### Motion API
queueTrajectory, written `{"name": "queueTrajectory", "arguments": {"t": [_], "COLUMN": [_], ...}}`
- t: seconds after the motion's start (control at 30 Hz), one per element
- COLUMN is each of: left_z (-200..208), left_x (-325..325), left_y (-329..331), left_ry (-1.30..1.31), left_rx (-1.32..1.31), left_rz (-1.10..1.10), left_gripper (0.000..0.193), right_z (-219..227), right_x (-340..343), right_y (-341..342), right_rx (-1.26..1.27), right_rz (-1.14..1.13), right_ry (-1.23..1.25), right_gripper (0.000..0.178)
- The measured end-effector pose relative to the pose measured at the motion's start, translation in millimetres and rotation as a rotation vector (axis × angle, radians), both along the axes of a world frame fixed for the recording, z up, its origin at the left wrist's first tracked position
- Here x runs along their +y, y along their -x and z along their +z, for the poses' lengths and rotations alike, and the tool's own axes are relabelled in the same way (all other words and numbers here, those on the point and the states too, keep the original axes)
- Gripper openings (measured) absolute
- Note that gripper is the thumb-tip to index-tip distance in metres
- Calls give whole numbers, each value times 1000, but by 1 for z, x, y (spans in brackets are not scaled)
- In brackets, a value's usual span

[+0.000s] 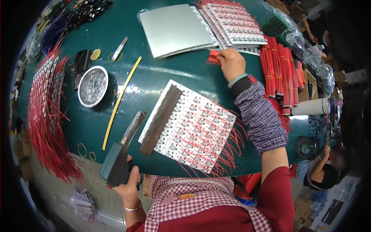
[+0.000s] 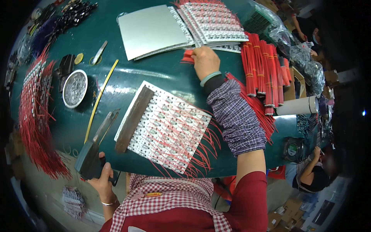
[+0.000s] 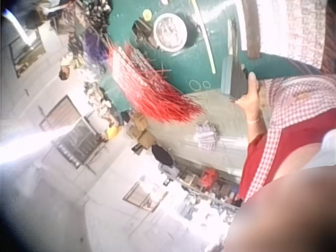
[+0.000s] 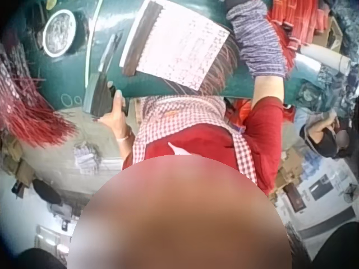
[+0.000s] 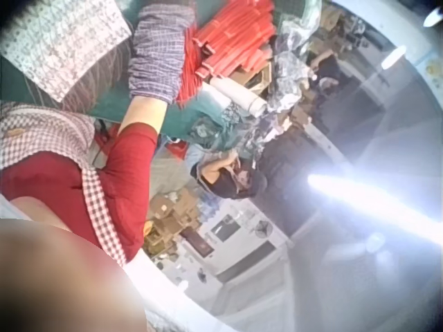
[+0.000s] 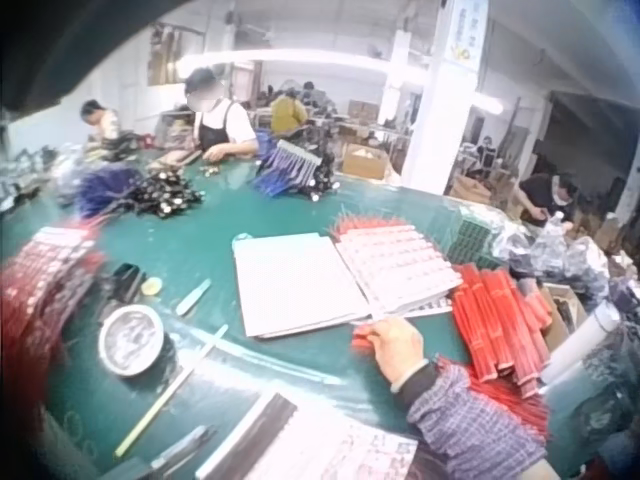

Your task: The person attaches red wires to a circuit board using a soldering iron.

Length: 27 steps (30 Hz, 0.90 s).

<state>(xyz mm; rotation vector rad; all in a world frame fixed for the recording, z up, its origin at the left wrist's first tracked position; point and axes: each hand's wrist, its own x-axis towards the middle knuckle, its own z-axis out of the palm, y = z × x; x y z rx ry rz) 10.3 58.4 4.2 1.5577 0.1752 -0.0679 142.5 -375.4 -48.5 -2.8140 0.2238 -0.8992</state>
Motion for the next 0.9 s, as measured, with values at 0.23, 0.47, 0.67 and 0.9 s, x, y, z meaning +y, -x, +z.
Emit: {"name": "queueTrajectory", "arguments": {"t": [0.23,0.47,0.67,0.9], "left_z": [5,1,-10,-21], "left_x": [0,5,26,39], "left_y": [7,19,37,49], "left_ry": [6,21,-12,-69], "left_rx": [12,43,8,-27], "left_rz": [-23,-45,-122,-211], "left_gripper": [41,43,42,45], "right_z": [4,35,70,35], "right_x": [1,32,153,216], "right_y": [9,43,132,168], "right_rx": [1,-8,78,97], "right_rz": [83,146,429,343], "right_ry": [39,-156,-426,-461], "right_gripper": [9,9,19,23]}}
